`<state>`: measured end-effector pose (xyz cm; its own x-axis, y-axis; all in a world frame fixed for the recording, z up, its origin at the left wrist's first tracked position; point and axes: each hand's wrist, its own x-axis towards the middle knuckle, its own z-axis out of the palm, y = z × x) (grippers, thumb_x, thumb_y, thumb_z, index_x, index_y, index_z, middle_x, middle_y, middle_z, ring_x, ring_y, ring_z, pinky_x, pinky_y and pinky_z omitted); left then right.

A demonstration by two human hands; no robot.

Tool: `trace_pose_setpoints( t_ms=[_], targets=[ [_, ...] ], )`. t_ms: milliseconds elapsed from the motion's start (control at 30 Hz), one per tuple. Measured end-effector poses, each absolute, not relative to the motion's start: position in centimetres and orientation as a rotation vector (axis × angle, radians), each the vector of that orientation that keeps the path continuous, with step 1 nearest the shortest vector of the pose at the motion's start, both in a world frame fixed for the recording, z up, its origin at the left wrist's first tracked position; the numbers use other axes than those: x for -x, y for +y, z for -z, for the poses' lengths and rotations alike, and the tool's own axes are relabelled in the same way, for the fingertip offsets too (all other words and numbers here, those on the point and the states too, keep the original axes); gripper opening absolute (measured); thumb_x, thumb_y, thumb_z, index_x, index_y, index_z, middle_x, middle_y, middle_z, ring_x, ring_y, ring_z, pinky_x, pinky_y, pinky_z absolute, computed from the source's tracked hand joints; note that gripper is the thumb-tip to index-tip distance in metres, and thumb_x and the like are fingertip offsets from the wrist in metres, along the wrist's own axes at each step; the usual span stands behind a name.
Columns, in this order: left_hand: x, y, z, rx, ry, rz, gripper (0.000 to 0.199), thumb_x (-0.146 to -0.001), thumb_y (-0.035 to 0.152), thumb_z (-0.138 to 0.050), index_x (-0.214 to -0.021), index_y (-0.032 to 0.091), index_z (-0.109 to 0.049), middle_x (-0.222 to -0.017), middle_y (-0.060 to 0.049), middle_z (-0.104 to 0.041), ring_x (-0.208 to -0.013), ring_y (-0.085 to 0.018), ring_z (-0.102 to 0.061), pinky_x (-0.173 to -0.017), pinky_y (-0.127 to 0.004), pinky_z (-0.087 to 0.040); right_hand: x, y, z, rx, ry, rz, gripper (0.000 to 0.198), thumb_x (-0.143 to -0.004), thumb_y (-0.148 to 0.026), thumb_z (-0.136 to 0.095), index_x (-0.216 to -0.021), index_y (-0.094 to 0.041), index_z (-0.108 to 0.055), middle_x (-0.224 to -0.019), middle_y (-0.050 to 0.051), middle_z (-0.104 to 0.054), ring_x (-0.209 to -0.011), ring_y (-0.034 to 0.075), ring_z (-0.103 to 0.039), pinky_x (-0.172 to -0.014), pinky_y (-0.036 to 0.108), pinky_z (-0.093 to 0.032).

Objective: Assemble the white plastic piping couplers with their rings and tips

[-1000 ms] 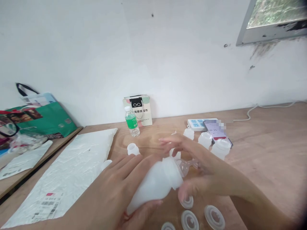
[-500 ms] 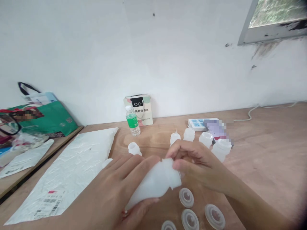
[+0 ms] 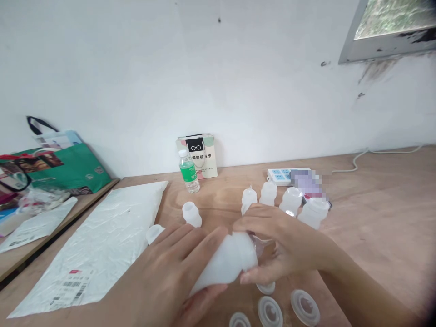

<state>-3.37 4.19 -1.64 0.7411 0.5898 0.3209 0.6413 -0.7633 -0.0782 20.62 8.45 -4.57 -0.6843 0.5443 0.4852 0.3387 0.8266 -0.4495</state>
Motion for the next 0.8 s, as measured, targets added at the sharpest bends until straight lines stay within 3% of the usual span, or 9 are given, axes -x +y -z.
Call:
trace_pose_setpoints(
  t_ms=[200, 333, 467, 667, 800],
  targets=[
    [3.1, 3.7, 1.4, 2.741, -0.92, 0.438, 0.043, -0.088, 0.023, -0.055, -0.129, 0.019, -0.043, -0.107, -0.006, -0.069, -0.09, -0.023, -0.065, -0.077, -0.036, -0.053, -19.6, 8.2, 4.6, 0.701, -2.221, -1.007, 0.024, -0.079, -0.043, -0.067, -0.081, -0.019, -0.065, -0.058, -0.007, -0.047, -0.05, 0.006, -0.036, -0.045, 0.021, -0.025],
    [3.2, 3.9, 1.4, 2.725, -0.928, 0.437, 0.043, -0.087, 0.016, -0.053, -0.129, 0.02, -0.045, -0.108, -0.005, -0.068, -0.091, -0.022, -0.064, -0.077, -0.035, -0.051, -19.3, 7.9, 4.8, 0.736, -2.126, -1.079, 0.028, -0.079, -0.041, -0.067, -0.068, -0.018, -0.057, -0.054, -0.008, -0.038, -0.049, 0.006, -0.031, -0.044, 0.021, -0.022],
    [3.6, 4.5, 1.5, 2.659, -1.008, 0.452, 0.047, -0.088, 0.015, -0.053, -0.133, 0.024, -0.042, -0.116, -0.006, -0.064, -0.099, -0.025, -0.061, -0.082, -0.039, -0.049, -18.9, 7.9, 5.2, 0.852, -2.004, -1.061, 0.027, -0.074, -0.037, -0.074, -0.071, -0.018, -0.055, -0.063, -0.006, -0.048, -0.059, 0.008, -0.044, -0.05, 0.02, -0.03],
    [3.9, 5.0, 1.7, 2.638, -1.075, 0.437, 0.049, -0.089, 0.014, -0.052, -0.134, 0.024, -0.038, -0.118, -0.008, -0.061, -0.104, -0.027, -0.058, -0.085, -0.045, -0.049, -18.0, 7.9, 5.9, 0.802, -1.913, -1.091, 0.037, -0.076, -0.032, -0.074, -0.109, -0.023, -0.06, -0.099, 0.001, -0.068, -0.087, 0.016, -0.062, -0.073, 0.026, -0.049],
    [3.7, 5.2, 1.6, 2.624, -1.092, 0.508, 0.048, -0.092, 0.028, -0.053, -0.136, 0.024, -0.035, -0.124, -0.009, -0.058, -0.112, -0.027, -0.056, -0.092, -0.044, -0.049, -18.7, 8.3, 5.3, 0.815, -1.893, -1.007, 0.032, -0.079, -0.035, -0.071, -0.107, -0.023, -0.061, -0.094, 0.001, -0.07, -0.081, 0.016, -0.064, -0.069, 0.026, -0.05]
  ],
)
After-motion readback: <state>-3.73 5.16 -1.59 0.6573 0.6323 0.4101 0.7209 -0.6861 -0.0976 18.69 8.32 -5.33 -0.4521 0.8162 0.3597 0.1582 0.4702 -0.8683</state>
